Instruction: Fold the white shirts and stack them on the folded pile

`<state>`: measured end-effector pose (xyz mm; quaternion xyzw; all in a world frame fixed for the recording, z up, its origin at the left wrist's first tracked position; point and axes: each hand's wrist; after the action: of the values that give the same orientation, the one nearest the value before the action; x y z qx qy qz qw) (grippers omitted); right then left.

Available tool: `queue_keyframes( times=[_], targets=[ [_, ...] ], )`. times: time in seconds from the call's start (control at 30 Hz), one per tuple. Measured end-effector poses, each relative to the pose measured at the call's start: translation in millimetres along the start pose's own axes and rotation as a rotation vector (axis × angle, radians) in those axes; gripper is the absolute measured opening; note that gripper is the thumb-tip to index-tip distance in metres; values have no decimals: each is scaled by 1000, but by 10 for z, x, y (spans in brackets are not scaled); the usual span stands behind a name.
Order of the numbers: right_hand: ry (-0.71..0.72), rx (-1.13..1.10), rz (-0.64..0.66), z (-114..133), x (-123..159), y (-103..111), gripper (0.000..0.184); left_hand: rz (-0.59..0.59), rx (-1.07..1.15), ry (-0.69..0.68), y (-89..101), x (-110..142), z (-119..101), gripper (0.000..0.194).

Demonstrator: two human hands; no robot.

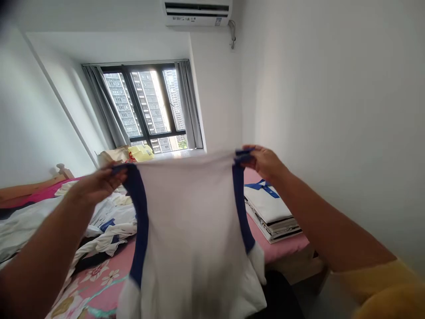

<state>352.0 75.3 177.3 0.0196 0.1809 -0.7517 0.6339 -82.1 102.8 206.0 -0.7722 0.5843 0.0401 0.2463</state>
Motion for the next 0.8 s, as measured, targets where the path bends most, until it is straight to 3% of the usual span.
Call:
queue_keyframes(
  times=[0.07, 0.13, 0.2, 0.27, 0.37, 0.5, 0.6, 0.7, 0.8],
  targets=[
    [234, -79, -64, 156, -305, -37, 20, -9, 11, -4, -126, -170, -332, 47],
    [423, -94, -66, 303, -391, -18, 26, 70, 5, -149, -201, -209, -561, 51],
    [514, -76, -62, 342, -279, 13, 30, 162, -6, -251, -169, -146, -611, 52],
    [499, -50, -77, 209, -38, 39, 28, 162, -16, -240, 15, -54, -469, 48],
    [278, 29, -76, -332, 449, 69, 23, 46, -74, -86, 570, 41, 50, 41],
    [-157, 328, 140, -1492, 1233, 88, 32, -55, -205, 332, 1509, 219, 1078, 32],
    [-230, 441, 240, -2363, 1851, 34, 31, -179, -279, 575, 2078, 530, 1852, 31],
    [-345, 462, 349, -2930, 2347, -88, 32, -379, -283, 677, 2453, 915, 2396, 31],
    [-439, 441, 398, -3115, 2584, -203, 29, -630, -223, 604, 2575, 1251, 2591, 18]
  ],
)
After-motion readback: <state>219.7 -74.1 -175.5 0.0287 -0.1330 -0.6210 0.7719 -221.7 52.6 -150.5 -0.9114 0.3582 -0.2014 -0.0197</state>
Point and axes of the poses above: each hand's wrist, its own x-axis away from the middle knuckle, its own y-axis out of the back of the hand, z = x × y, and after that the axes turned 3 degrees about -y, right-handed
